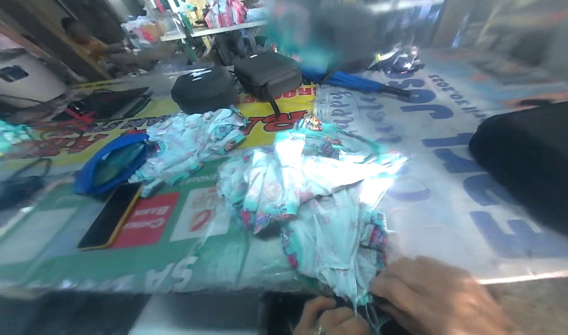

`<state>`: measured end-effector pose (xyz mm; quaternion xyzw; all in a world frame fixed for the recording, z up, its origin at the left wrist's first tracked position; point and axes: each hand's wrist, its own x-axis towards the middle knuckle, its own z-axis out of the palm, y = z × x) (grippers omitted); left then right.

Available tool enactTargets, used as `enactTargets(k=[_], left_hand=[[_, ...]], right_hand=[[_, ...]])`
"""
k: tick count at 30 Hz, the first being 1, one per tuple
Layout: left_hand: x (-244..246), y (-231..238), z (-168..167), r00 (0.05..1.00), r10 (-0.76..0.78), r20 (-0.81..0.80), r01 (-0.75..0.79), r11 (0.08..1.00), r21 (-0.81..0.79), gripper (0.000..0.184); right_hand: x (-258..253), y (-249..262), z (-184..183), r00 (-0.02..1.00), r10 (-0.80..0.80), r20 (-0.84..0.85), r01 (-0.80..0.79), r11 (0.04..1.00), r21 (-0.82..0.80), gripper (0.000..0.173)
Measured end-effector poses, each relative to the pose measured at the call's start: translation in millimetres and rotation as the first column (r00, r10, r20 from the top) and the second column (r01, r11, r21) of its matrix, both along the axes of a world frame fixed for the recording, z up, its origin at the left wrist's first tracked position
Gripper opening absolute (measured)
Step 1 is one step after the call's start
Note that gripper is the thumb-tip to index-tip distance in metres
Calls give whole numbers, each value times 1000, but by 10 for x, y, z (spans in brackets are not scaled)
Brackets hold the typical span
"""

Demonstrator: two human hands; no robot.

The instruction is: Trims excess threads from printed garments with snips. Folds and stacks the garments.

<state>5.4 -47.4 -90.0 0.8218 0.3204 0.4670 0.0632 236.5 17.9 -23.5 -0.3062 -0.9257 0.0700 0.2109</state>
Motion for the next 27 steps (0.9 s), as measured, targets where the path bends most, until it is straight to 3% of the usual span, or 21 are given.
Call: enactTargets(k=[8,12,16,21,27], left_hand=[[109,49,16,987,121,104,-112,989,-92,5],[177,103,50,926,372,-67,-377,924,-66,19],[192,158,51,849,492,-193,-503,864,-10,23],[179,127,88,890,430,-155,-447,888,-109,13],[196,3,196,935,350,-59,-354,913,-203,11]], right_hand=[[-5,1,-120,995,-82,-61,84,996,29,18],[-11,41,-201,974,-147,-175,133,987,-86,20],[38,62,-256,952,-55,-302,-45,949,-313,22],[95,67,-239,947,-39,-319,-76,937,-340,20],[118,32,-170,983,-39,-179,19,993,-113,18]])
